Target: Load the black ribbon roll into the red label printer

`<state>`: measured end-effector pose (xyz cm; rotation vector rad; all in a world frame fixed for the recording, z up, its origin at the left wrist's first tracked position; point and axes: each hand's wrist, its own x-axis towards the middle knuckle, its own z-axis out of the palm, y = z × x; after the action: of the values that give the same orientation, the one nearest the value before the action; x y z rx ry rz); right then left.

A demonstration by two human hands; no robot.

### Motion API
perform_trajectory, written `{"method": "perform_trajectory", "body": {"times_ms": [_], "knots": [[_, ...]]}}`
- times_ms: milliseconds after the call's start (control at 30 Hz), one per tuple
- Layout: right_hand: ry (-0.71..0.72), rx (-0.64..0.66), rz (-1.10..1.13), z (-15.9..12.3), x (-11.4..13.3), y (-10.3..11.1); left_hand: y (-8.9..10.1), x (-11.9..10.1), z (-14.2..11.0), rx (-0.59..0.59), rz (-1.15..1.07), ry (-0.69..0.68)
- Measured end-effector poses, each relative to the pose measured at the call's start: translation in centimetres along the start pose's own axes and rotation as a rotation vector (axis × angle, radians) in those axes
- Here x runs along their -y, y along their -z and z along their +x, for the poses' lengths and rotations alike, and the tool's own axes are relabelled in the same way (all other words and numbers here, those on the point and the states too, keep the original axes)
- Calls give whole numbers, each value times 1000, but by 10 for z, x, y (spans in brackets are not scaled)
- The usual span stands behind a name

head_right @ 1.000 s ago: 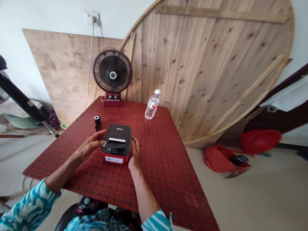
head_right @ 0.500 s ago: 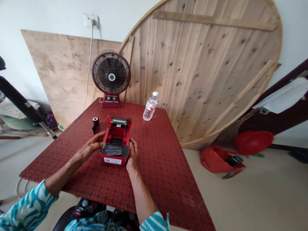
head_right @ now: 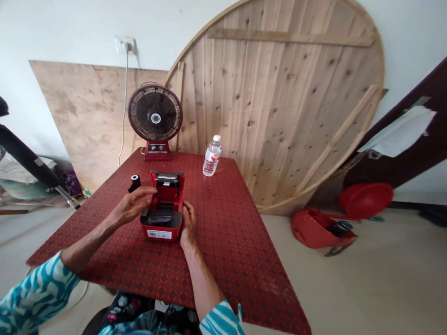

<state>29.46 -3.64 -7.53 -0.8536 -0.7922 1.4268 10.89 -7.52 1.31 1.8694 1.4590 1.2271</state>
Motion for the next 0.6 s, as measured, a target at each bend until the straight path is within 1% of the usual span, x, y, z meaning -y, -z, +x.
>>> {"method": "perform_trajectory", "body": {"times_ms": [33, 67, 133, 167, 233, 300, 400, 500, 600], "knots": [[3, 3, 0, 0, 0, 0, -2, -6, 9, 93, 113, -51], [11, 2, -3, 1, -1, 1, -5, -11, 19, 211, 239, -74], [26, 0, -21, 2, -1, 2, -13, -18, 39, 433, 492, -51], [30, 2, -30, 2, -2, 3, -18, -20, 47, 516, 587, -25], [30, 11, -43, 3, -3, 4, -25, -21, 61, 606, 681, 15], [30, 14, -46, 5, -4, 5, -29, -18, 70, 635, 675, 22], [33, 9, -41, 5, -5, 5, -30, -11, 76, 657, 643, 12], [30, 10, -24, 5, -4, 4, -27, -10, 76, 634, 587, -9], [23, 15, -5, 4, -3, 3, -18, -18, 67, 574, 525, -37]]}}
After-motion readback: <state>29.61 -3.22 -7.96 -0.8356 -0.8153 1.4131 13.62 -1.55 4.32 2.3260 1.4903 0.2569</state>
